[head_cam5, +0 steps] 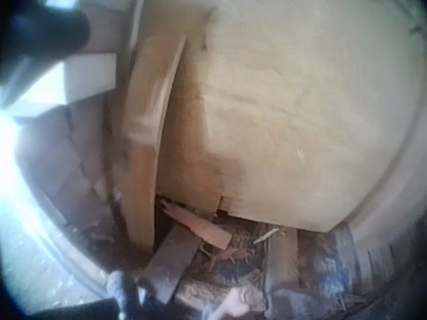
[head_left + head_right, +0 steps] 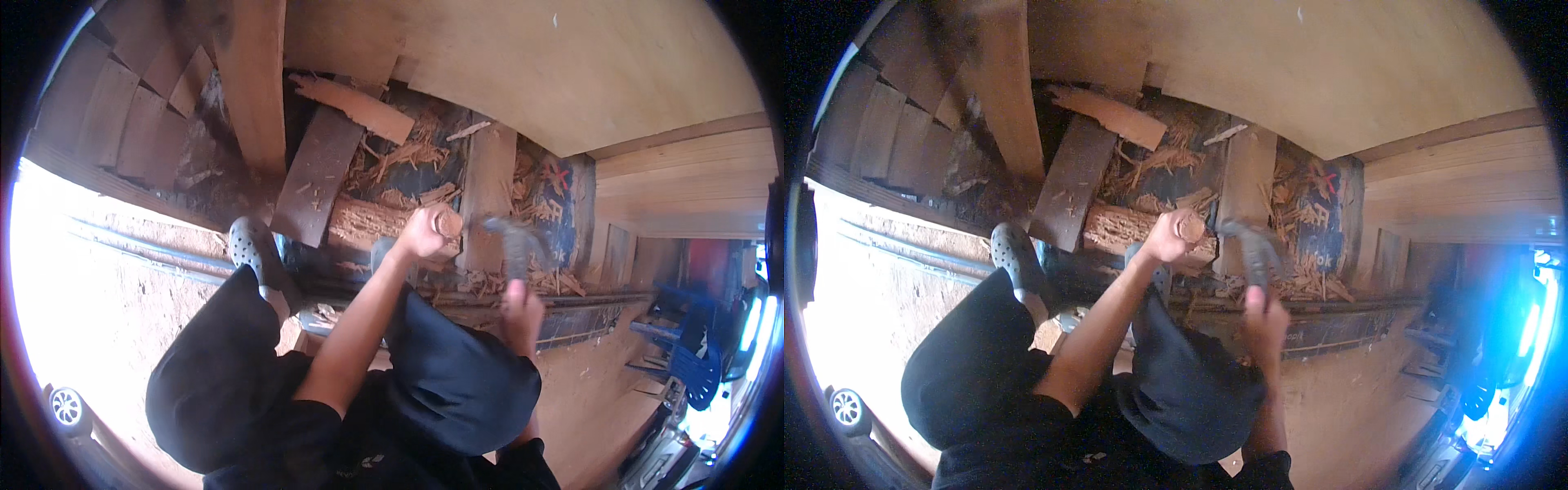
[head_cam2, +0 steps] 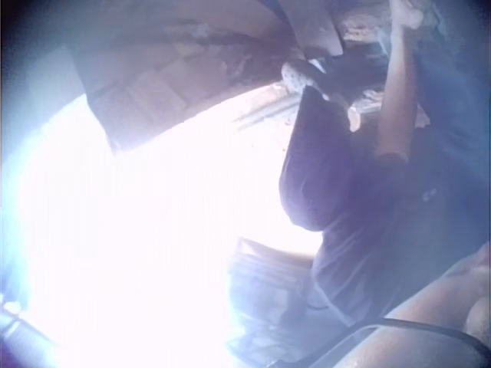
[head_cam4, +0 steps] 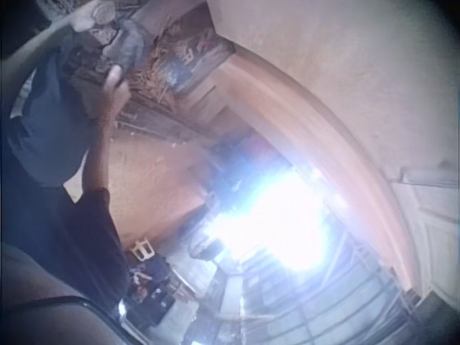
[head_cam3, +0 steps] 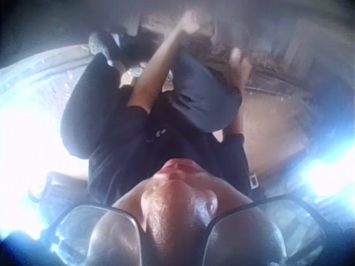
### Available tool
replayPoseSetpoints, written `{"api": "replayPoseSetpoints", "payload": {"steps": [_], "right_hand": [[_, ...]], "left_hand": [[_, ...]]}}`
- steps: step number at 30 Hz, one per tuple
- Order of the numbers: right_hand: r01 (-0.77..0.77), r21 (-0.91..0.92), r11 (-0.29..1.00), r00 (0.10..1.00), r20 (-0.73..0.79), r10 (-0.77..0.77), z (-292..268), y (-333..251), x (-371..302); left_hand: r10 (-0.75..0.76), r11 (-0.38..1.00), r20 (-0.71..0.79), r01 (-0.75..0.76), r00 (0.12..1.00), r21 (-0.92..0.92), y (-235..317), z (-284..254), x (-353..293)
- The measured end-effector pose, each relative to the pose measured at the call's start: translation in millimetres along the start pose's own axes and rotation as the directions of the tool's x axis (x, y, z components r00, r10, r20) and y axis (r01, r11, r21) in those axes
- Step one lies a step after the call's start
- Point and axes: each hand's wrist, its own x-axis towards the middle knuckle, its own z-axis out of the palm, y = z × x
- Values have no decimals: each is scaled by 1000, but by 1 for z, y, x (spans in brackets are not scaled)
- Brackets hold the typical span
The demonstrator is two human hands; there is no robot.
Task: The person sits on the floor and uses a hammer and chisel to carve a small wooden block. They repeatedly strike the chisel to remove wood shavings, occasionally adjusting the block's position.
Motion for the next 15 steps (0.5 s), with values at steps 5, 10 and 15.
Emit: {"api": "replayPoseSetpoints", "payload": {"steps": [5,10,15], "right_hand": [[329,403,854,941,-218,-260,-98,-24,-27],[590,805,65,768,-533,-355,-94,-66,-19],[219,66,973,963,-175,-205,28,-28,6]], "left_hand": [[-12,1000,43,12,999,-9,-4,1,-1],[30,996,-3,-30,1000,-83,-4,1,5],[-47,997,80,51,996,-55,-5,-2,6]]}}
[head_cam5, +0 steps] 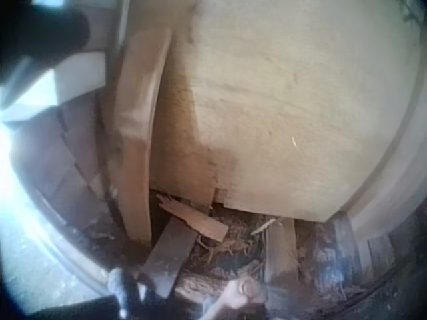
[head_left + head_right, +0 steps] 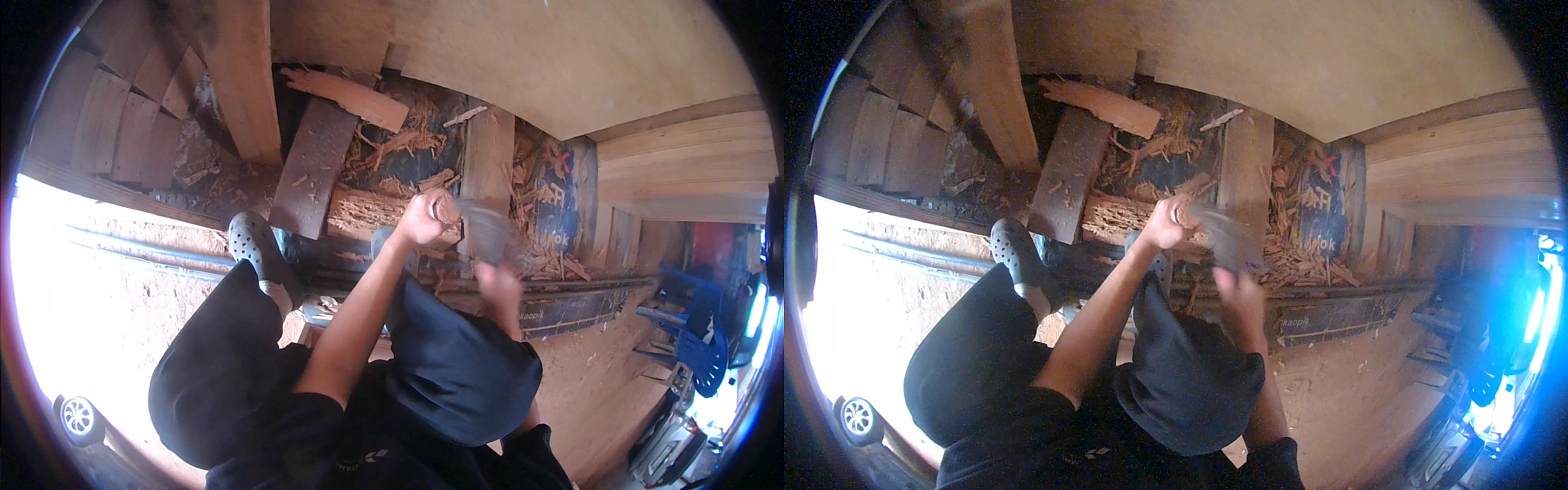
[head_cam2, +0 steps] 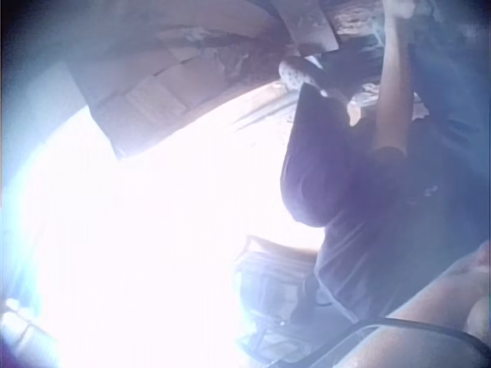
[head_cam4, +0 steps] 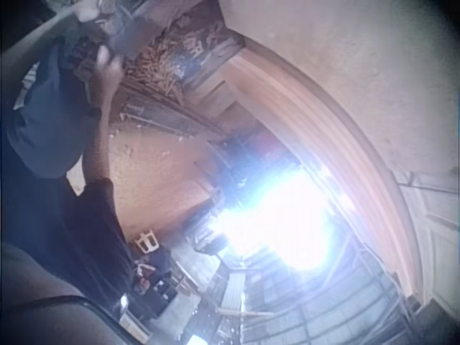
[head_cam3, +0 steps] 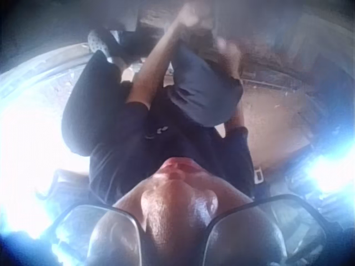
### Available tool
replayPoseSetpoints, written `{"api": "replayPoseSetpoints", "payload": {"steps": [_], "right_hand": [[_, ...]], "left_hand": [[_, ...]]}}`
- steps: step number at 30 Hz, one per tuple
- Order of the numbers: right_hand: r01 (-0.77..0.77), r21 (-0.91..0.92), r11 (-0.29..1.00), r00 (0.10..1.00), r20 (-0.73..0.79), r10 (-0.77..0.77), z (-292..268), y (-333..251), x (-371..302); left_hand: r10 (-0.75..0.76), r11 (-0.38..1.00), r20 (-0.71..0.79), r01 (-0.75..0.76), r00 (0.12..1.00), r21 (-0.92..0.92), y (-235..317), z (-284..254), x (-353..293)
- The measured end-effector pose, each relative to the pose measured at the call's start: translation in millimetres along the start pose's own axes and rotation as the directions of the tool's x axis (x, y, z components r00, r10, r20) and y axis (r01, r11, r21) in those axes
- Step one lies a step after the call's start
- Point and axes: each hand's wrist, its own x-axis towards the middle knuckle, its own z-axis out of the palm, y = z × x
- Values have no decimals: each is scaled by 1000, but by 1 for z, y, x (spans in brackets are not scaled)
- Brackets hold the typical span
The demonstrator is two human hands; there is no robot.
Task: The person sits on the floor and uses a hammer and chisel to carve a small wooden block. They repeatedly strike the chisel to remove wood shavings, occasionally adjusting the block's position.
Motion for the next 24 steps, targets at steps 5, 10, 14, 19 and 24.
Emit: {"api": "replayPoseSetpoints", "payload": {"steps": [5,10,14,19,24], "right_hand": [[-225,35,974,966,139,219,-38,34,-1],[-82,866,494,993,115,-37,-137,-16,-2],[384,891,243,875,-267,-404,-116,-44,8],[69,136,988,956,275,-104,-2,-11,-3],[-23,-81,996,986,161,36,-50,27,-11]], "left_hand": [[109,994,-22,-108,994,29,-5,1,-6],[93,996,1,-93,996,-4,-9,1,-3],[71,997,-24,-70,997,32,-6,3,-2],[35,999,-23,-34,999,28,-5,4,-2],[67,996,-14,-66,998,52,-9,4,-7]]}}
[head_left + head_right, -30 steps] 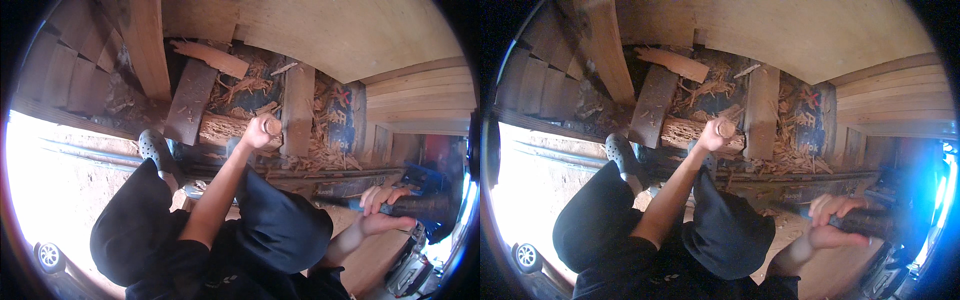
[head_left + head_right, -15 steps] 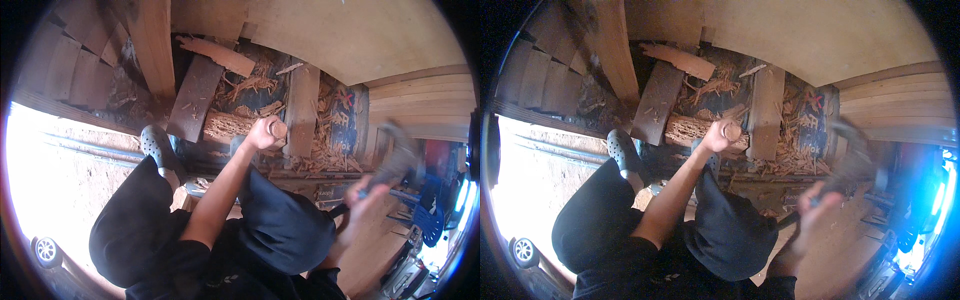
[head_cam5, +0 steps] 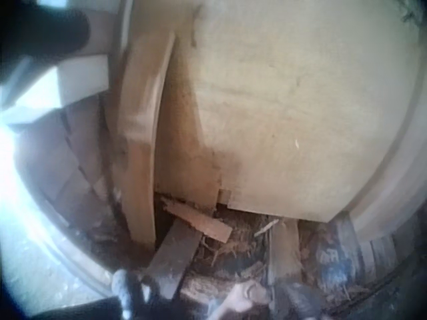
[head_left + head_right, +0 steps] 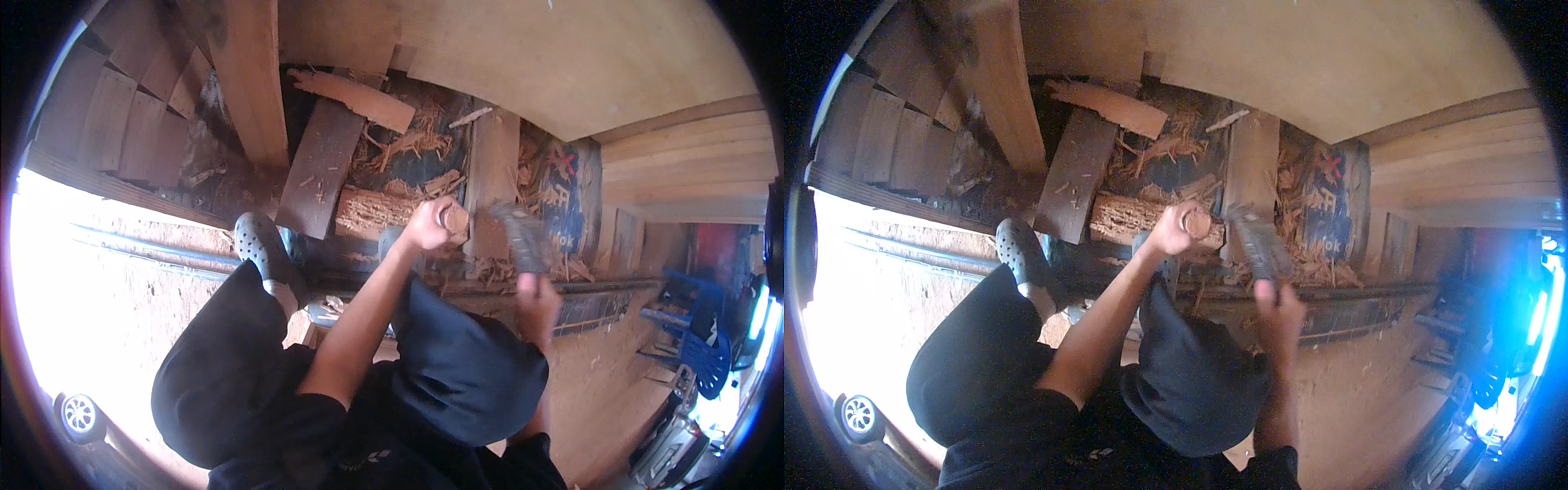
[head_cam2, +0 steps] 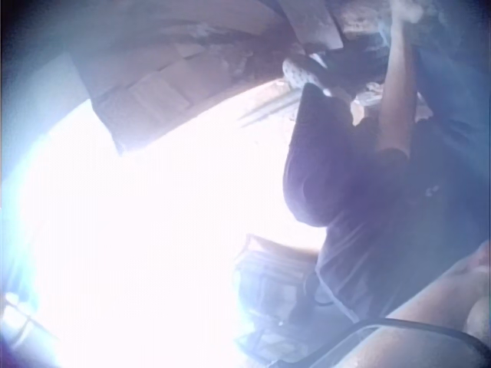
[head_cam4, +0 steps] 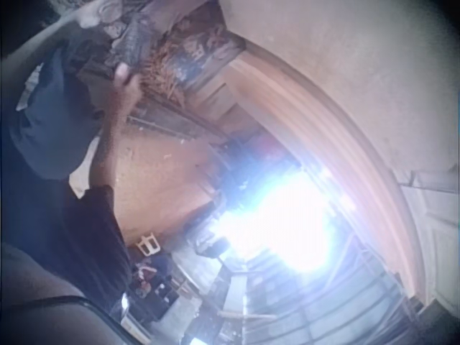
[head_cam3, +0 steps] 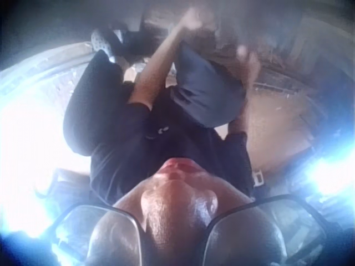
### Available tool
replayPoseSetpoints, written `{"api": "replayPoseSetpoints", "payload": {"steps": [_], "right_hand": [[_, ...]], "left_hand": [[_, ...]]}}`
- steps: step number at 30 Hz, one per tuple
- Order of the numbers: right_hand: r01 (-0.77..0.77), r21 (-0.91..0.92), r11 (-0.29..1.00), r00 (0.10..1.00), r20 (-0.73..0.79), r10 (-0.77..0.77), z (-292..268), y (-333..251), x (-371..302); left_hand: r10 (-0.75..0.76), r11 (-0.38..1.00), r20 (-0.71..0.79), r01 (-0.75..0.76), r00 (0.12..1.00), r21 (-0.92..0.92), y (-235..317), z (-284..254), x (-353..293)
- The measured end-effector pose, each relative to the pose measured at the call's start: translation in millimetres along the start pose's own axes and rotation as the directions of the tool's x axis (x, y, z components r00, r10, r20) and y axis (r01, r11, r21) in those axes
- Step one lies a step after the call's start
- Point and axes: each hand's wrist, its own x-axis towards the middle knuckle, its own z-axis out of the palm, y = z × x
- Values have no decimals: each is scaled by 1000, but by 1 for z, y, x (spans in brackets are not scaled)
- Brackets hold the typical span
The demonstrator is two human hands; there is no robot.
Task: The person sits on the floor and uses a hammer and chisel to carve a small wooden block. They repeatedly strike the chisel to remove wood shavings, occasionally adjusting the block's position.
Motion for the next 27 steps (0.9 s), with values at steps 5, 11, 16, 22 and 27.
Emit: {"api": "replayPoseSetpoints", "payload": {"steps": [5,11,16,22,27], "right_hand": [[346,687,639,926,-358,-118,-98,-8,-17],[633,748,200,698,-440,-565,-45,-31,5],[358,220,908,921,-244,-304,38,-8,8],[-74,439,895,995,87,39,-70,21,-12],[523,836,167,772,-383,-507,-115,-33,-17]], "left_hand": [[9,1000,11,-9,1000,-23,-3,0,1],[-5,999,4,6,1000,-36,2,0,0],[-57,995,123,46,991,89,4,-2,0],[-4,1000,45,4,999,-3,0,1,-1],[-1,1000,25,1,1000,2,0,3,-2]]}}
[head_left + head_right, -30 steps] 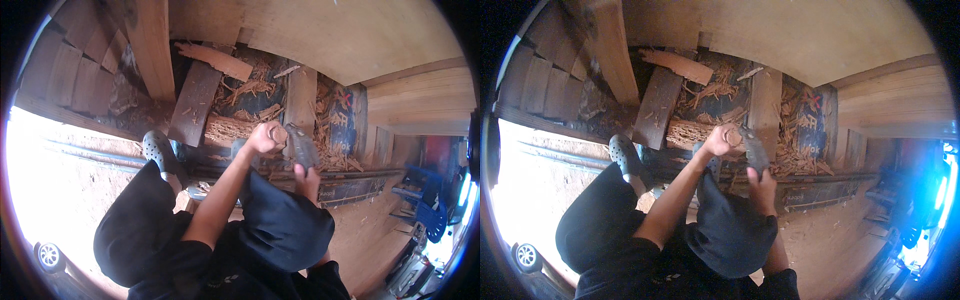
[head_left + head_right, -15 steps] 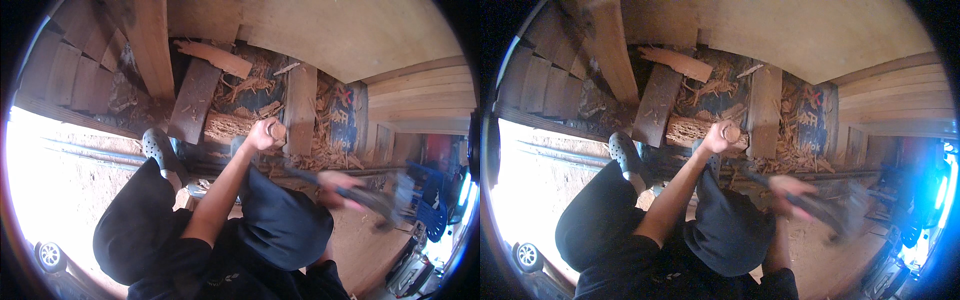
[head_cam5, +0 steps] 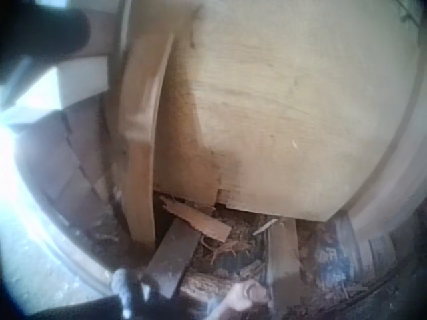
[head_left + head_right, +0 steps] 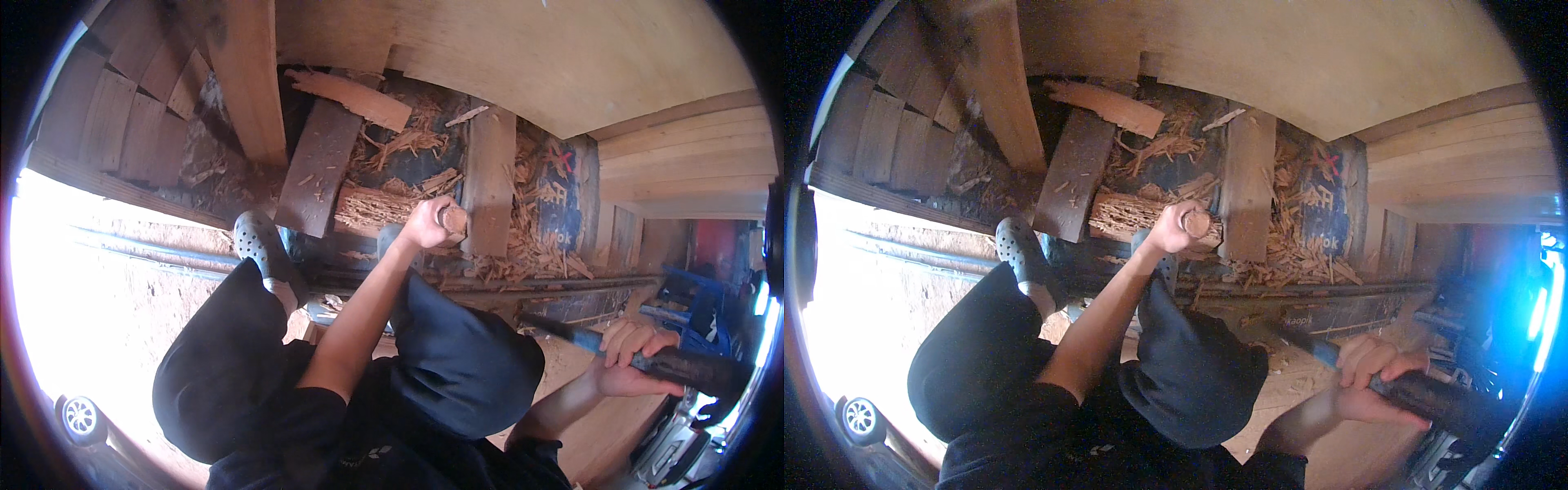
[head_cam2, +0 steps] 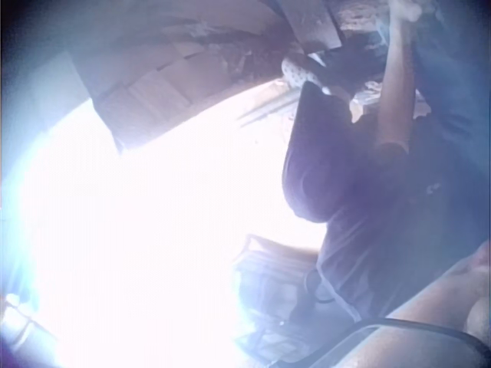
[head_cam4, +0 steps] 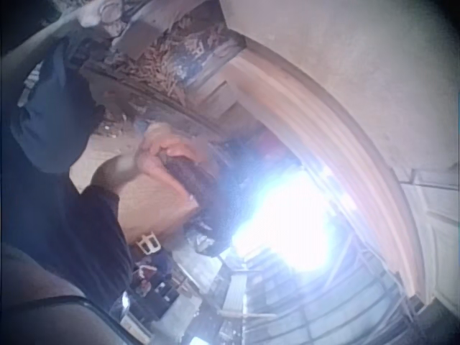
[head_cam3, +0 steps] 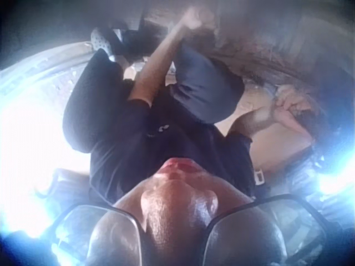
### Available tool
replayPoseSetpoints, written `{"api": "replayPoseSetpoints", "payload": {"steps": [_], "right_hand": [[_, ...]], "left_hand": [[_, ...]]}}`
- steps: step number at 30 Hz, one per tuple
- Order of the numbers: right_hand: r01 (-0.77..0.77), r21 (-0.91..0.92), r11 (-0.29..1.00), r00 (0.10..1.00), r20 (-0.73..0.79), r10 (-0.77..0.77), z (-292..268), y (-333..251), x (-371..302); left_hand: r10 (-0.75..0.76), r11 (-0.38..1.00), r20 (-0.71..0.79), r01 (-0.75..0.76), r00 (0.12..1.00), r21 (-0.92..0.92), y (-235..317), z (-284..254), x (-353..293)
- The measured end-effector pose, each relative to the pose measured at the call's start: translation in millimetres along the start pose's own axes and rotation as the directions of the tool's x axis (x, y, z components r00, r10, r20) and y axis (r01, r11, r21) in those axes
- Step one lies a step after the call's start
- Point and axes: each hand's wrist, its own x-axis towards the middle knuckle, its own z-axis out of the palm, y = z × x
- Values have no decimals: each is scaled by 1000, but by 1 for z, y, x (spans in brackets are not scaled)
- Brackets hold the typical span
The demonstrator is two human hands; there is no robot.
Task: The person sits on the floor and uses a hammer and chisel to carve a small wooden block. They repeatedly strike the chisel to remove wood shavings, occasionally adjusting the block's position.
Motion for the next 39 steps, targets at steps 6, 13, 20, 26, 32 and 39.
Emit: {"api": "replayPoseSetpoints", "payload": {"steps": [6,13,20,26,32,39], "right_hand": [[-224,-537,813,971,-46,236,56,124,-38],[-699,-673,242,632,-423,649,9,149,-100],[-753,-655,67,530,-542,653,5,176,-98],[-562,-827,14,555,-365,747,-7,226,-89],[-525,-825,-208,404,-458,792,-4,232,-59],[-434,-880,-191,310,-345,886,4,242,-29]], "left_hand": [[-22,1000,-9,22,1000,-16,1,0,-2],[31,999,21,-30,999,-39,-5,1,-3],[5,999,-1,-5,1000,-51,-4,2,-3],[18,999,-7,-19,1000,-48,-5,3,-2],[29,999,-6,-29,1000,-20,-2,2,-4],[144,988,-255,-125,956,91,20,22,-9]]}}
